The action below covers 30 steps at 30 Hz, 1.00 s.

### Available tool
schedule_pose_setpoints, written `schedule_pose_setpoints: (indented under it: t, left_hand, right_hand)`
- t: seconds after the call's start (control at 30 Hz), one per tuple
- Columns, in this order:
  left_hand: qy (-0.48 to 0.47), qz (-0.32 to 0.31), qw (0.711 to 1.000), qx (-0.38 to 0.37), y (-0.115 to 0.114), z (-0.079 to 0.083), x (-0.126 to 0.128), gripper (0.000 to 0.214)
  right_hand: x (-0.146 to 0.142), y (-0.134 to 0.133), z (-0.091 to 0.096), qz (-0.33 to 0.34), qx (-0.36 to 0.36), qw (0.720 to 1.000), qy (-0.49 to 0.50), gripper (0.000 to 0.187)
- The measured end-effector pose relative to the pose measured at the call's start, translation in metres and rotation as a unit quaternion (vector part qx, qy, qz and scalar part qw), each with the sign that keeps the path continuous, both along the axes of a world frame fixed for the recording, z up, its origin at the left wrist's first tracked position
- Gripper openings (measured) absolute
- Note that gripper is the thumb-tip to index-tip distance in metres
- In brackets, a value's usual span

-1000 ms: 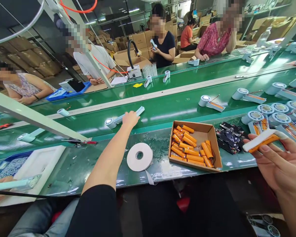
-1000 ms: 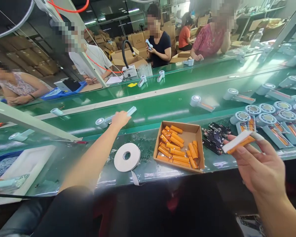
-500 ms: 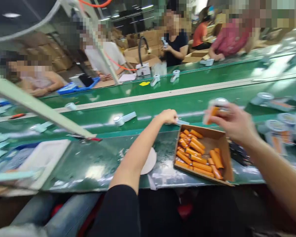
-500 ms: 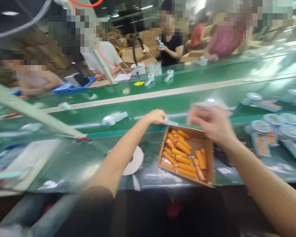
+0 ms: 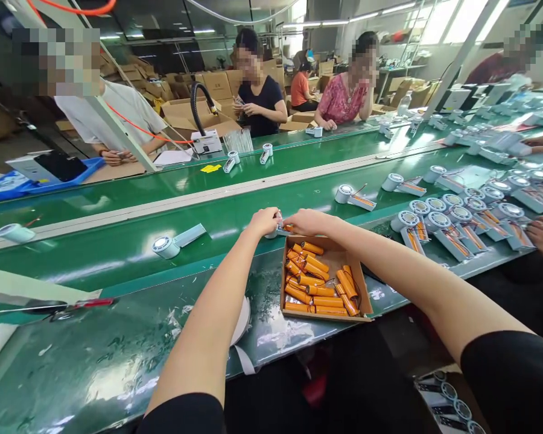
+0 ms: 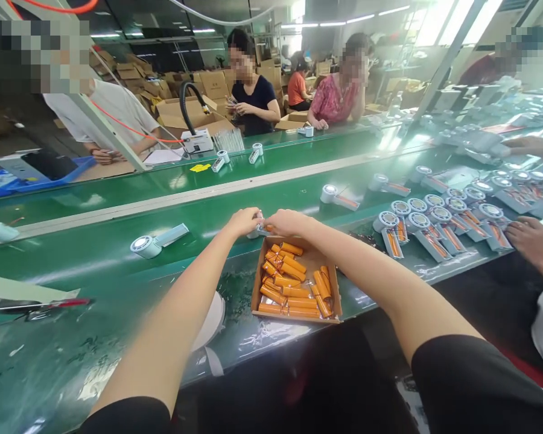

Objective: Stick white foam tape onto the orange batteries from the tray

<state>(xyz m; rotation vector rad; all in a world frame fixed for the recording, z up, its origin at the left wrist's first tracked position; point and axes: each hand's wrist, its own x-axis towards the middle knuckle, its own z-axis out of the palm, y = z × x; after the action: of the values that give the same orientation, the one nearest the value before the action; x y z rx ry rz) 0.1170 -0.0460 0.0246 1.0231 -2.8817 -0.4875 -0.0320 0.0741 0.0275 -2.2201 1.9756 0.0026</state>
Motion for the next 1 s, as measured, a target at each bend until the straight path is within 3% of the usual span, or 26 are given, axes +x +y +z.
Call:
schedule_pose_setpoints:
  t: [0.13,0.23,0.3,0.4,0.5,0.57,0.63,0.73,0.8,0.9,0.97,1.0]
  left_hand:
    - [0.035,0.017,0.999,0.002,0.008,0.004,-0.008,0.013]
    - [0.079,0.027,0.997,-0.009,0.029,0.005,0.026,0.023]
    - [0.123,0.042,0.991,-0.025,0.052,0.0,0.079,0.034]
    - [0.185,0.059,0.98,-0.041,0.095,-0.015,0.188,0.038]
    - [0.095,-0.005,0.993,-0.063,0.13,-0.029,0.283,0.051]
    - [0.007,-0.054,0.996,-0.077,0.142,-0.034,0.318,0.054]
    - [-0.021,-0.07,0.992,-0.107,0.148,-0.035,0.326,0.044]
    - [0.077,-0.035,0.97,-0.227,0.158,-0.025,0.303,0.039]
    - [0.184,-0.006,0.93,-0.318,0.17,-0.015,0.277,0.043]
    - [0.297,-0.012,0.882,-0.367,0.186,-0.006,0.244,0.053]
    - [0.336,-0.032,0.873,-0.352,0.19,-0.006,0.229,0.055]
    - [0.357,-0.045,0.871,-0.334,0.188,-0.008,0.222,0.054]
  right_hand:
    - [0.01,-0.016,0.007,0.006,0.058,0.998,0.022,0.025]
    - [0.01,-0.018,0.01,0.006,0.064,0.998,0.023,0.016]
    - [-0.001,-0.011,0.008,-0.017,0.041,0.999,0.02,0.016]
    - [-0.026,0.003,0.0,-0.098,-0.008,0.995,0.01,0.022]
    - [-0.042,0.014,-0.002,-0.174,-0.05,0.983,-0.01,0.028]
    - [-0.039,0.023,0.007,-0.205,-0.082,0.975,-0.018,0.035]
    - [-0.023,0.04,0.021,-0.213,-0.123,0.969,-0.036,0.035]
    - [0.021,0.087,0.043,-0.136,-0.147,0.961,-0.188,0.025]
    - [0.058,0.127,0.047,-0.059,-0.084,0.929,-0.355,0.029]
    - [0.107,0.178,0.035,0.012,0.075,0.847,-0.527,0.06]
    - [0.129,0.2,0.019,0.026,0.162,0.811,-0.562,0.055]
    - [0.136,0.207,0.012,0.027,0.19,0.808,-0.557,0.045]
